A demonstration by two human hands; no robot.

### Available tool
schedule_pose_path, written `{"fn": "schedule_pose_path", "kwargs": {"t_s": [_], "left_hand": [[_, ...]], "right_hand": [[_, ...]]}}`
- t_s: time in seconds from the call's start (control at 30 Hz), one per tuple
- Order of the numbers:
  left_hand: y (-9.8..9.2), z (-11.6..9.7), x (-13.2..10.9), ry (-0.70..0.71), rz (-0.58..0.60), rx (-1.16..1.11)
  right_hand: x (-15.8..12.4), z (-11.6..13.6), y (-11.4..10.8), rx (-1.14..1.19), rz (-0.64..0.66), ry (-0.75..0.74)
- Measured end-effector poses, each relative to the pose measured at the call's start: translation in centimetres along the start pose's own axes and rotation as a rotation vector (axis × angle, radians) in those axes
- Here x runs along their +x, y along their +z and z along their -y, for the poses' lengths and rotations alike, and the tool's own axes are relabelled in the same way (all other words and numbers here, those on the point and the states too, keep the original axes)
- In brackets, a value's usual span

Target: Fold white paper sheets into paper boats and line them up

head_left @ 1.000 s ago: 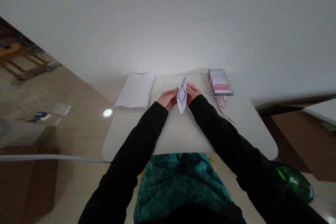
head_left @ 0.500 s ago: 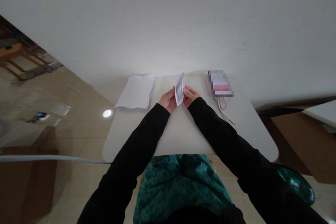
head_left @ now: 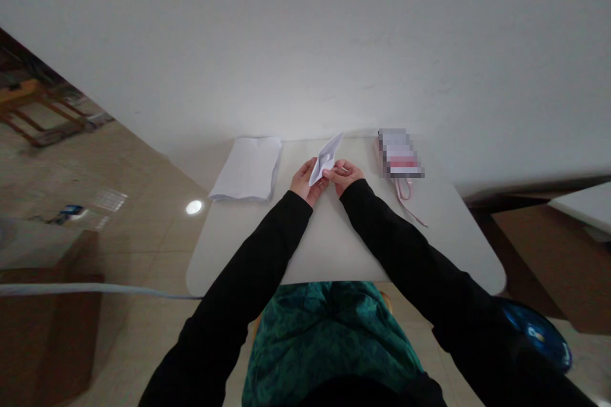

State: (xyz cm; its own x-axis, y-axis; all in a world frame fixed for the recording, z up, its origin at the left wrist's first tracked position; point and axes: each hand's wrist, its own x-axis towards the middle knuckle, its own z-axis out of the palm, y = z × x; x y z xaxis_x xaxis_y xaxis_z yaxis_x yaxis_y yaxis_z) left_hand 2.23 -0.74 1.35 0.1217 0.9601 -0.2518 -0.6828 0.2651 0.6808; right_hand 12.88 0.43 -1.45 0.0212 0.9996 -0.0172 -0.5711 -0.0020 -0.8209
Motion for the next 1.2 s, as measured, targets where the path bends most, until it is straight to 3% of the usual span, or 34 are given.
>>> {"fn": "schedule_pose_path", "kwargs": {"t_s": [0.13,0.3,0.53,0.67,0.9,1.0,1.13,1.2], "left_hand": [[0.0,-0.2,-0.2,-0.039,0.02,-0.038],[0.1,-0.4,-0.2,-0.043,-0.018,-0.039],[0.3,-2.0,-0.4,0.015,0.033,0.251],[0.0,-2.1,-0.4,0.115,0.029,0.479],[-0.6,-2.0,0.1,0.108,-0.004,0.587],[-0.5,-2.3,0.1,0.075,-0.023,0.65],[-0.6,-2.5,0.1,0.082,-0.031,0.795],[-0.8,-2.4,0.2,0.11,0.015,0.866]], "right_hand": [[0.1,0.1,0.0,0.046,-0.046,-0.058],[-0.3,-0.1,0.3,0.016,0.035,-0.076],[-0.2,0.6,-0.4,-0.178,-0.029,-0.122],[-0.2,0.5,-0.9,-0.361,0.023,-0.127],[-0.2,0.2,-2.1,-0.575,0.104,-0.184],[-0.3,1.4,-3.1,-0.763,0.077,-0.291],[-0.6,4.0,-3.8,-0.969,-0.106,-0.555],[-0.7,4.8,-3.7,-1.083,-0.078,-0.677]]}}
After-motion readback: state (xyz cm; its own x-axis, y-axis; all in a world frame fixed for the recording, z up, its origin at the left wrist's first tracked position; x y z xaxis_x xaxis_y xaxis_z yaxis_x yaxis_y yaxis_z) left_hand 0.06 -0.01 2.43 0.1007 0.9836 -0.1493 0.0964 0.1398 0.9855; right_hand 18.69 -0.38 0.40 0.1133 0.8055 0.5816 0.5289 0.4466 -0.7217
